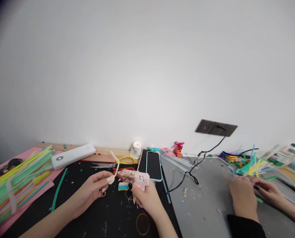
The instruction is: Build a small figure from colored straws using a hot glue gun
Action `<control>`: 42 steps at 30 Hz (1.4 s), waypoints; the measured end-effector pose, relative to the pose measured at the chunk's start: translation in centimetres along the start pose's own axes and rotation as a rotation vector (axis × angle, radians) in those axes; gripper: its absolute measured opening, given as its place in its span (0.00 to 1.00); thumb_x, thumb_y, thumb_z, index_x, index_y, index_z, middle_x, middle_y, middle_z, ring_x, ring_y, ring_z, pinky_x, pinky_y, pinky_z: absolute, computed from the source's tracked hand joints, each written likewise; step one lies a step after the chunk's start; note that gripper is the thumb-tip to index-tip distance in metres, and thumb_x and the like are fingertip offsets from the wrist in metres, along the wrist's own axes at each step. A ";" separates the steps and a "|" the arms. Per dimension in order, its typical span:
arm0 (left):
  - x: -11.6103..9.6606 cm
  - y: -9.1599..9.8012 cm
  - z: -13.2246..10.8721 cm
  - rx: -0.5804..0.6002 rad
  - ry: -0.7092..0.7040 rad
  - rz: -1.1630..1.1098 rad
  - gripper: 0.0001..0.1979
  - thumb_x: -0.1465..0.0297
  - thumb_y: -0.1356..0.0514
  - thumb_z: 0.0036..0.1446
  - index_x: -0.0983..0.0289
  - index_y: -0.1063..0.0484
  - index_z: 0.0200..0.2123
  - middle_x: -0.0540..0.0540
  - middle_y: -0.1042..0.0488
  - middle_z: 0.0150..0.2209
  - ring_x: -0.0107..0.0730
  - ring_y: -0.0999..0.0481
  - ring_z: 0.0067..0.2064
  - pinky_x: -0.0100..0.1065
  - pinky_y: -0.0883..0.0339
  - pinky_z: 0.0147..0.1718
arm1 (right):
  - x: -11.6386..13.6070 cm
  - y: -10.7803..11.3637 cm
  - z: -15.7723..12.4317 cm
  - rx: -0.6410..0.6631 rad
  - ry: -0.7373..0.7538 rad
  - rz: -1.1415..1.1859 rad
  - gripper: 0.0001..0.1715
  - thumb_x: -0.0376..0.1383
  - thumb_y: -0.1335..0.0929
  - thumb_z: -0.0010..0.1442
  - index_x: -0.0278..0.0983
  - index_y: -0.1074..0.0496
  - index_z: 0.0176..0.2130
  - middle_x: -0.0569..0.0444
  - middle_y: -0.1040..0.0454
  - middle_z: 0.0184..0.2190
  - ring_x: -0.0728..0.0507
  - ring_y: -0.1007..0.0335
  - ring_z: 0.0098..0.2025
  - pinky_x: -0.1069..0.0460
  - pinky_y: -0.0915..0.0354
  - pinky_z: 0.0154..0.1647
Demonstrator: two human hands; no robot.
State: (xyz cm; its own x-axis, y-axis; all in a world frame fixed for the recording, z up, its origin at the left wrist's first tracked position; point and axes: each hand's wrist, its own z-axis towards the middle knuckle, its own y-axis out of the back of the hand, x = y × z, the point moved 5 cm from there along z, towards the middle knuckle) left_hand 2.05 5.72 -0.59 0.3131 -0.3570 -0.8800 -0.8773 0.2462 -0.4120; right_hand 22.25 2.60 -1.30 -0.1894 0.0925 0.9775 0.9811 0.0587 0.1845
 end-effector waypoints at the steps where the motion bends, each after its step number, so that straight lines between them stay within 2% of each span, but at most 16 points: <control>1: 0.0 0.0 0.0 0.003 0.000 -0.001 0.14 0.62 0.29 0.42 0.63 0.23 0.32 0.45 0.36 0.21 0.22 0.41 0.24 0.24 0.44 0.23 | -0.1 0.0 0.0 0.003 0.001 0.000 0.12 0.41 0.32 0.54 0.34 0.29 0.31 0.61 0.35 0.12 0.54 0.48 0.12 0.58 0.51 0.13; 10: -0.2 -0.3 -0.1 0.021 -0.006 0.019 0.13 0.63 0.29 0.44 0.64 0.23 0.31 0.47 0.33 0.25 0.21 0.41 0.24 0.24 0.43 0.24 | -0.2 0.3 0.1 -0.007 0.029 0.002 0.15 0.42 0.33 0.55 0.36 0.34 0.22 0.60 0.35 0.12 0.55 0.48 0.12 0.59 0.53 0.12; 22: -0.1 -0.2 0.1 0.043 -0.007 0.043 0.12 0.63 0.31 0.47 0.64 0.23 0.33 0.46 0.36 0.25 0.21 0.42 0.25 0.24 0.44 0.24 | 0.5 0.2 0.1 -0.031 0.024 -0.005 0.11 0.41 0.32 0.53 0.34 0.29 0.31 0.61 0.35 0.12 0.54 0.47 0.12 0.59 0.52 0.11; 26: -0.1 -0.2 -0.1 0.055 -0.003 0.054 0.12 0.63 0.32 0.48 0.64 0.23 0.33 0.46 0.35 0.25 0.21 0.42 0.25 0.24 0.44 0.24 | 0.1 0.3 0.2 -0.023 0.034 -0.005 0.13 0.42 0.33 0.54 0.34 0.27 0.33 0.61 0.35 0.12 0.53 0.47 0.12 0.59 0.51 0.11; 30: -0.1 -0.5 -0.2 0.058 0.001 0.059 0.12 0.63 0.31 0.47 0.65 0.24 0.32 0.47 0.33 0.25 0.20 0.41 0.24 0.24 0.44 0.24 | 0.5 0.3 0.0 -0.035 0.089 0.046 0.19 0.43 0.32 0.54 0.35 0.26 0.43 0.61 0.35 0.13 0.53 0.47 0.13 0.59 0.50 0.12; 32: -0.1 -0.6 -0.2 0.054 0.002 0.064 0.13 0.62 0.31 0.46 0.65 0.24 0.31 0.46 0.33 0.24 0.21 0.41 0.24 0.24 0.44 0.24 | 1.0 0.2 -0.1 -0.042 0.114 0.049 0.21 0.44 0.32 0.54 0.36 0.27 0.46 0.61 0.36 0.13 0.53 0.48 0.13 0.59 0.50 0.12; 37: -0.1 -0.7 -0.3 0.065 0.009 0.069 0.13 0.63 0.30 0.44 0.65 0.24 0.30 0.46 0.32 0.23 0.21 0.40 0.23 0.24 0.43 0.23 | 1.8 0.8 -0.2 -0.113 0.169 0.028 0.24 0.46 0.32 0.54 0.34 0.26 0.45 0.61 0.37 0.14 0.52 0.48 0.14 0.58 0.51 0.13; 42: -0.1 -0.6 -0.1 0.082 -0.008 0.052 0.11 0.64 0.31 0.47 0.65 0.23 0.31 0.47 0.31 0.25 0.20 0.38 0.24 0.24 0.41 0.25 | 2.2 2.6 -0.2 -0.295 0.220 0.009 0.25 0.47 0.32 0.55 0.32 0.26 0.45 0.60 0.36 0.14 0.50 0.47 0.15 0.56 0.49 0.14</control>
State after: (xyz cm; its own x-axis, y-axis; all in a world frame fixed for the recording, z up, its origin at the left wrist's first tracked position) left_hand 2.46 5.50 -0.19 0.2713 -0.3352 -0.9022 -0.8595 0.3376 -0.3838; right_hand 24.36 2.76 1.39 -0.1991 -0.1262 0.9718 0.9582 -0.2332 0.1660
